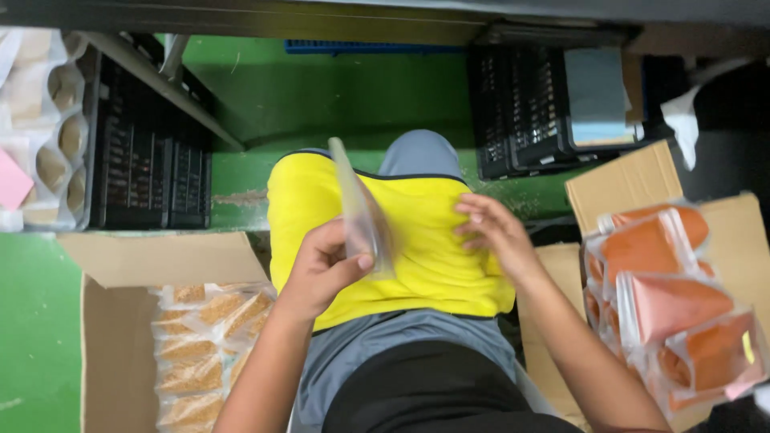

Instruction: Sealing plastic food pouches using a manual heat sealer and packing them into a cardboard box

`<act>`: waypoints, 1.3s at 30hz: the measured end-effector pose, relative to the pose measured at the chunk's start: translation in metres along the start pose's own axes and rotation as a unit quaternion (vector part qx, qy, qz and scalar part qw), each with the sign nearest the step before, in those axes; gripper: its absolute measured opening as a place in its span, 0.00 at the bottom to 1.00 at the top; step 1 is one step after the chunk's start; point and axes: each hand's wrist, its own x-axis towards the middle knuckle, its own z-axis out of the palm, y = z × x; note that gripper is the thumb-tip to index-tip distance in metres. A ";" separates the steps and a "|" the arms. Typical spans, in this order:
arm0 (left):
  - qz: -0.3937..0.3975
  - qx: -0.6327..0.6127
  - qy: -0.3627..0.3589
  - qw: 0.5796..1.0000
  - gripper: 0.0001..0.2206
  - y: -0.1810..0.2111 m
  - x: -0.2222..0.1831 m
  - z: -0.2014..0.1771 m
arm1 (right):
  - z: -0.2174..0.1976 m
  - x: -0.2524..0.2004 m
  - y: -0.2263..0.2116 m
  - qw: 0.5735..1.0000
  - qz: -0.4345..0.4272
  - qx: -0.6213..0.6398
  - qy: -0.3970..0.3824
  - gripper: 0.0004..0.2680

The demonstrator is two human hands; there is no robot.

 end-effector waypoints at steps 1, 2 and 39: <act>-0.003 0.002 -0.010 1.000 0.06 0.005 0.005 0.003 | -0.015 0.006 0.021 1.000 -0.002 0.006 0.008 0.19; -0.013 0.057 -0.018 0.998 0.06 0.011 0.011 0.006 | -0.029 0.013 0.042 0.998 -0.007 -0.025 0.050 0.17; -0.304 0.320 -0.185 0.878 0.11 -0.067 0.072 0.092 | -0.115 0.028 0.129 0.980 0.194 0.028 -0.019 0.12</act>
